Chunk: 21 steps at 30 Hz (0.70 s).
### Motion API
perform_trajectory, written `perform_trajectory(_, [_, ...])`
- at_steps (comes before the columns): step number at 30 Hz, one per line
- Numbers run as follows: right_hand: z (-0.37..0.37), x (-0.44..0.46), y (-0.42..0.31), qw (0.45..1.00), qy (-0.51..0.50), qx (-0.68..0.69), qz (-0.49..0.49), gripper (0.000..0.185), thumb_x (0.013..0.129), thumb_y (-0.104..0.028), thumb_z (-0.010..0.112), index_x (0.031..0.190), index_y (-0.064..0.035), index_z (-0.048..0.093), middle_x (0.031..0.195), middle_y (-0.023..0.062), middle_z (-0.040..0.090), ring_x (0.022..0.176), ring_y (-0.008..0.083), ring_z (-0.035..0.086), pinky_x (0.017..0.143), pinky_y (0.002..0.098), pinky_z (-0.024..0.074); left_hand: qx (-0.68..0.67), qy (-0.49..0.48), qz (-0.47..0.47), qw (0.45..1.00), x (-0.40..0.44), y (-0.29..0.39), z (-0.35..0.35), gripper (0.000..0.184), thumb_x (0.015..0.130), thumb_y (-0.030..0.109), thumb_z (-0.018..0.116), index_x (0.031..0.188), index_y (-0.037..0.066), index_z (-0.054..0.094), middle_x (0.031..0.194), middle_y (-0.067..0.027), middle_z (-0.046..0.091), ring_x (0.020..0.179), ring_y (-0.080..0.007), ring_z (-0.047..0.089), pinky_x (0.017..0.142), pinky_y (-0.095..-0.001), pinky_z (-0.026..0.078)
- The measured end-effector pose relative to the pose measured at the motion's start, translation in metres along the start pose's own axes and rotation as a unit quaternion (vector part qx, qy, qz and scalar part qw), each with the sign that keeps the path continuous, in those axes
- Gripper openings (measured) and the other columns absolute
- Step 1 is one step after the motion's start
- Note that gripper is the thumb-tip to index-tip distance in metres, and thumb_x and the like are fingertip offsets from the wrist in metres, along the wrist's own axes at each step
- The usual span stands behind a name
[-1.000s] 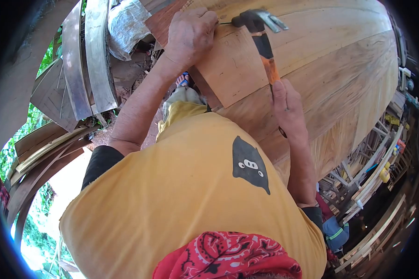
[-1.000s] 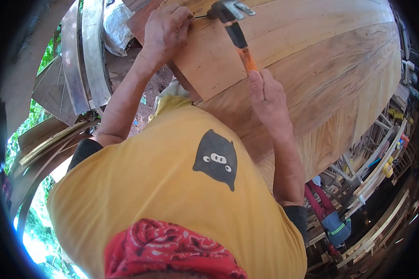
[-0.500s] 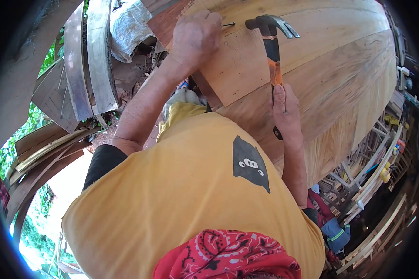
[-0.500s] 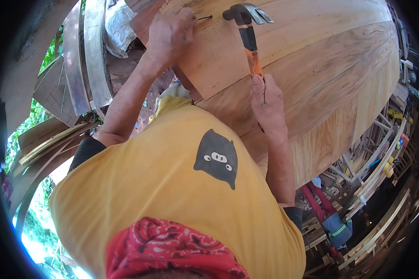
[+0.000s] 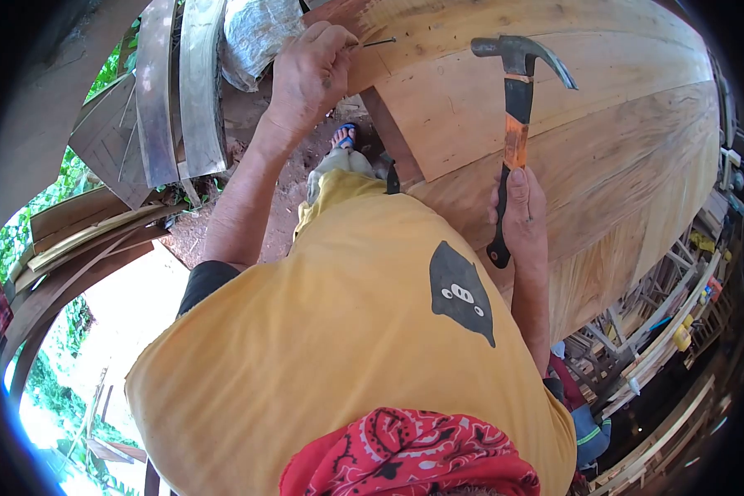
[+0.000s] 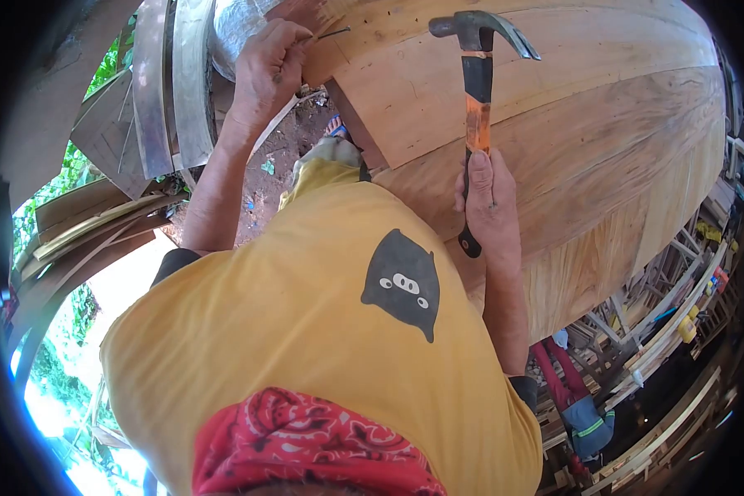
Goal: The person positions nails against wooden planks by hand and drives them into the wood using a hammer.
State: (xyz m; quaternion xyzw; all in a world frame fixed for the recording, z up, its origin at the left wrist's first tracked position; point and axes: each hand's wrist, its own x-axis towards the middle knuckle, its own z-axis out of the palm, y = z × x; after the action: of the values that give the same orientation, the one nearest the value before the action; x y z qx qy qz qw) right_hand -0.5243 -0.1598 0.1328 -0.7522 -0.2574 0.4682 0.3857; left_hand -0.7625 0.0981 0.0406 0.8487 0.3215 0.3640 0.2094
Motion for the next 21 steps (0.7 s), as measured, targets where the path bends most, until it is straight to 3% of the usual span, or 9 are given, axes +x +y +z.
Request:
perform_trajectory(1, [0.003,-0.002,-0.006,1.0,-0.003,-0.005,-0.008,0.046,0.113,-0.045,0.046,0.104,-0.0016,0.057,0.073,0.0014,0.053,0.057,0.0088,0.049,0.054,0.0263,0.0426,0.001,-0.033,-0.017,0.999,-0.002,0.003,-0.002,0.015,0.084,0.002,0.069,0.098,0.009,0.069,0.085,-0.008,0.066,0.08,-0.0325,0.066,0.07,-0.0425,0.049])
perform_trajectory(7, [0.01,-0.011,-0.029,0.998,-0.03,-0.016,-0.053,0.048,0.112,-0.046,0.047,0.105,-0.0003,0.058,0.074,0.0013,0.053,0.059,0.0084,0.05,0.054,0.0263,0.0428,0.086,-0.013,0.025,0.996,-0.007,0.009,0.008,0.019,0.08,0.005,0.072,0.096,0.015,0.07,0.088,0.0004,0.066,0.089,-0.0247,0.066,0.082,-0.042,0.043])
perform_trajectory(16, [0.009,-0.02,-0.071,0.991,-0.006,-0.007,-0.132,0.048,0.111,-0.047,0.048,0.103,-0.0003,0.057,0.075,0.0017,0.055,0.06,0.0088,0.052,0.055,0.0262,0.0438,0.077,-0.007,0.02,0.997,-0.008,0.013,0.016,0.019,0.081,0.005,0.072,0.098,0.015,0.071,0.088,-0.0011,0.065,0.091,-0.0261,0.065,0.083,-0.0441,0.042])
perform_trajectory(19, [0.005,-0.02,-0.073,0.982,-0.007,-0.003,-0.186,0.059,0.107,-0.059,0.049,0.115,-0.0003,0.054,0.079,0.0056,0.056,0.061,0.0122,0.054,0.056,0.0269,0.0459,0.076,-0.016,0.016,0.997,-0.006,0.015,0.013,0.02,0.081,0.004,0.071,0.098,0.014,0.071,0.088,-0.0012,0.065,0.092,-0.0265,0.064,0.084,-0.0443,0.042])
perform_trajectory(21, [0.008,-0.012,-0.052,0.978,-0.003,-0.058,-0.201,0.056,0.108,-0.056,0.048,0.111,-0.0008,0.055,0.078,0.0052,0.056,0.061,0.0121,0.054,0.056,0.0274,0.0454,0.072,-0.009,0.021,0.997,-0.007,0.013,0.014,0.02,0.081,0.004,0.071,0.098,0.014,0.071,0.088,-0.0011,0.065,0.092,-0.0266,0.064,0.084,-0.0444,0.042])
